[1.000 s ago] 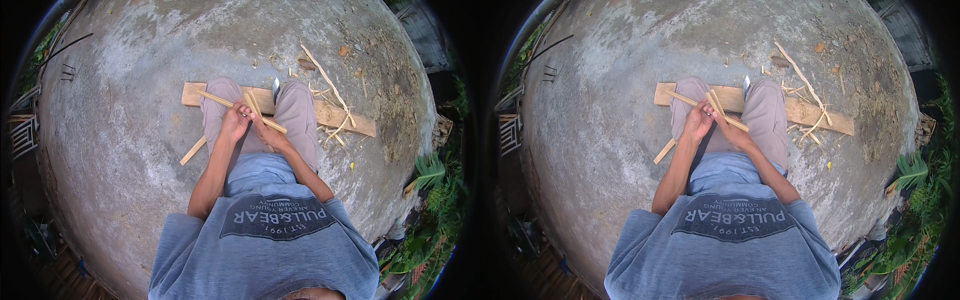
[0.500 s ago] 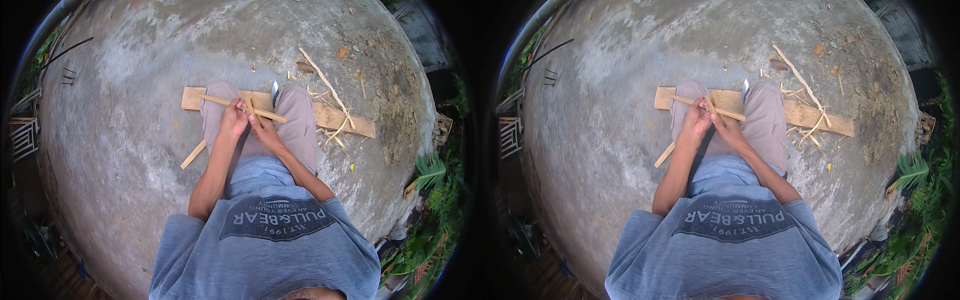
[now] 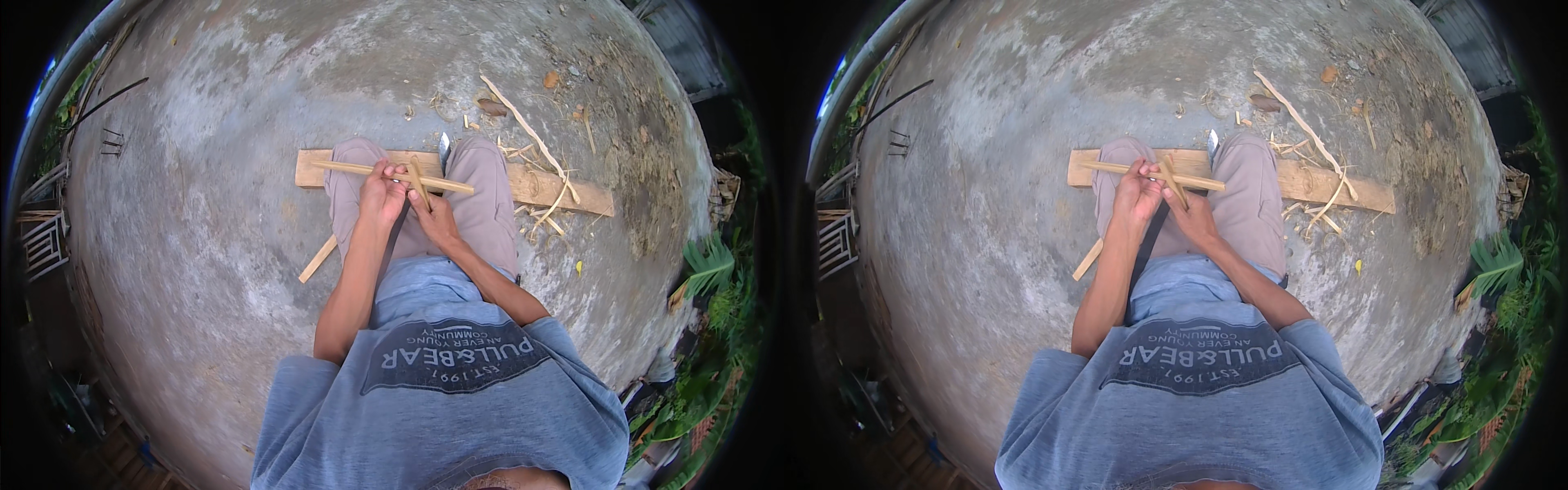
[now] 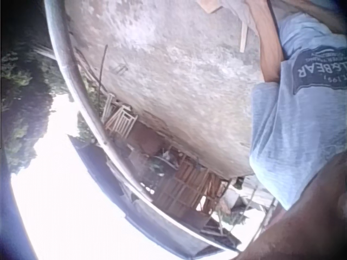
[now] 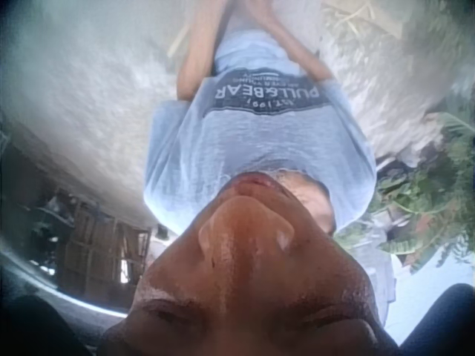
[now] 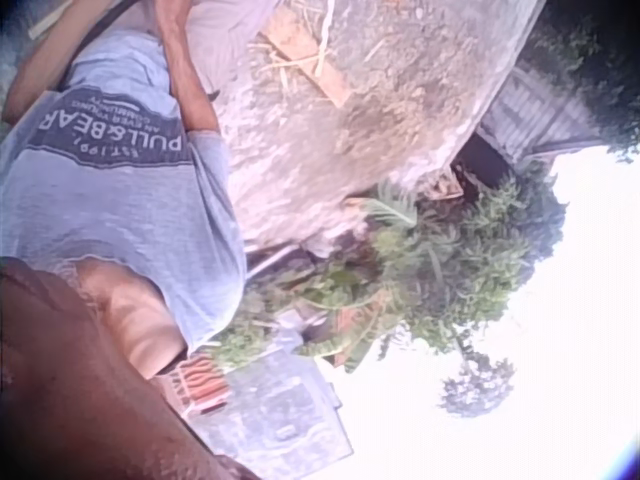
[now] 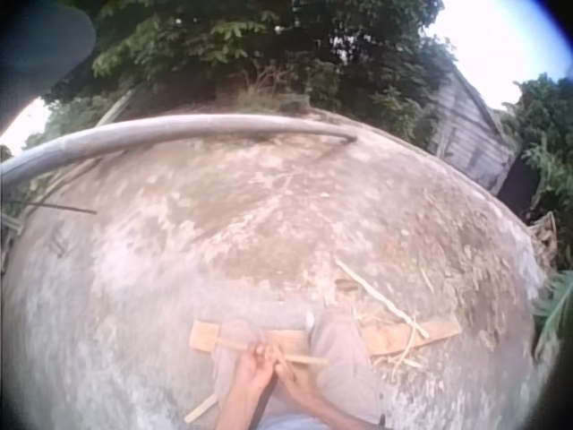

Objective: The person uses a knife to shave and shape thin wooden strips on a concrete floor. They repeatedly pare the wood, check the edges, and assemble the strips into a small cross-shaped structure.

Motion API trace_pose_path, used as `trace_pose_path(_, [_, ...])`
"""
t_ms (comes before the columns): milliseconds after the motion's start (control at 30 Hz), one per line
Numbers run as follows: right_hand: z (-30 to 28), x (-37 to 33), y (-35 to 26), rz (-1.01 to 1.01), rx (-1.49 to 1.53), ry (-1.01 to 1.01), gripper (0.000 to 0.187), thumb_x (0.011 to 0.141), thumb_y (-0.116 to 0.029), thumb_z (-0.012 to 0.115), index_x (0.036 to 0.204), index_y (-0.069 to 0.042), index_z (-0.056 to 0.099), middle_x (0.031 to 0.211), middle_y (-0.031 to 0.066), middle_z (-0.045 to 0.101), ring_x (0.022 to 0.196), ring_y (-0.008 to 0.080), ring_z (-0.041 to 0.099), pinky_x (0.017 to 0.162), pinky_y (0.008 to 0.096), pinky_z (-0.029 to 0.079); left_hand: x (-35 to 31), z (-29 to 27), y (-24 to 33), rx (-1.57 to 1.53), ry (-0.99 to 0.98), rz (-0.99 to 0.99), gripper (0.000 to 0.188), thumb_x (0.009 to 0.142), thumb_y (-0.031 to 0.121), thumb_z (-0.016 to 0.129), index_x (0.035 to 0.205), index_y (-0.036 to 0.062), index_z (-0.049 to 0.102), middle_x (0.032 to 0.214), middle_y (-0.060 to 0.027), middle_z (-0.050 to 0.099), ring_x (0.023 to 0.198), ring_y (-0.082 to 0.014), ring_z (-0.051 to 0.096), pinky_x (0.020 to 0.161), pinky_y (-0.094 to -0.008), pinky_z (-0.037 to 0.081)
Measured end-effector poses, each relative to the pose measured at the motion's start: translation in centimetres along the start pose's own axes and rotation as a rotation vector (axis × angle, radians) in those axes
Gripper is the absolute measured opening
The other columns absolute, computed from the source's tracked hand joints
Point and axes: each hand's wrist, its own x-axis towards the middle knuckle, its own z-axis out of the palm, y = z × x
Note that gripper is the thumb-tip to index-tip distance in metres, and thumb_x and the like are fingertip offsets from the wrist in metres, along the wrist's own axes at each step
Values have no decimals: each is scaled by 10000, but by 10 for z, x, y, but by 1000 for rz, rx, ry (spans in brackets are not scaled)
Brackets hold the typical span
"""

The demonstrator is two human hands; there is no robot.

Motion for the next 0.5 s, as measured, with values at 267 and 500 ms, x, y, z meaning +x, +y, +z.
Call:
trace_pose_path(267, [-2, 2, 11, 42, 40, -10, 549, 1056, -453, 554, 834, 47, 598, 618, 71, 429, 631, 139, 416, 567, 379, 389, -1, 5, 6, -32, 0, 57, 225, 1099, 105, 401, 884, 43, 413, 715, -44, 417, 702, -197, 475, 1077, -556, 510])
trace_pose_path(500, [-2, 2, 6, 15, 4, -80, 624, 1064, -500, 499, 835, 75, 570, 639, 132, 464, 641, 174, 441, 603, 410, 422, 7, -27, 8, -137, 45, 25, 215, 1095, 127, 444, 915, 11, 466, 753, -61, 462, 771, -213, 531, 1074, -504, 512])
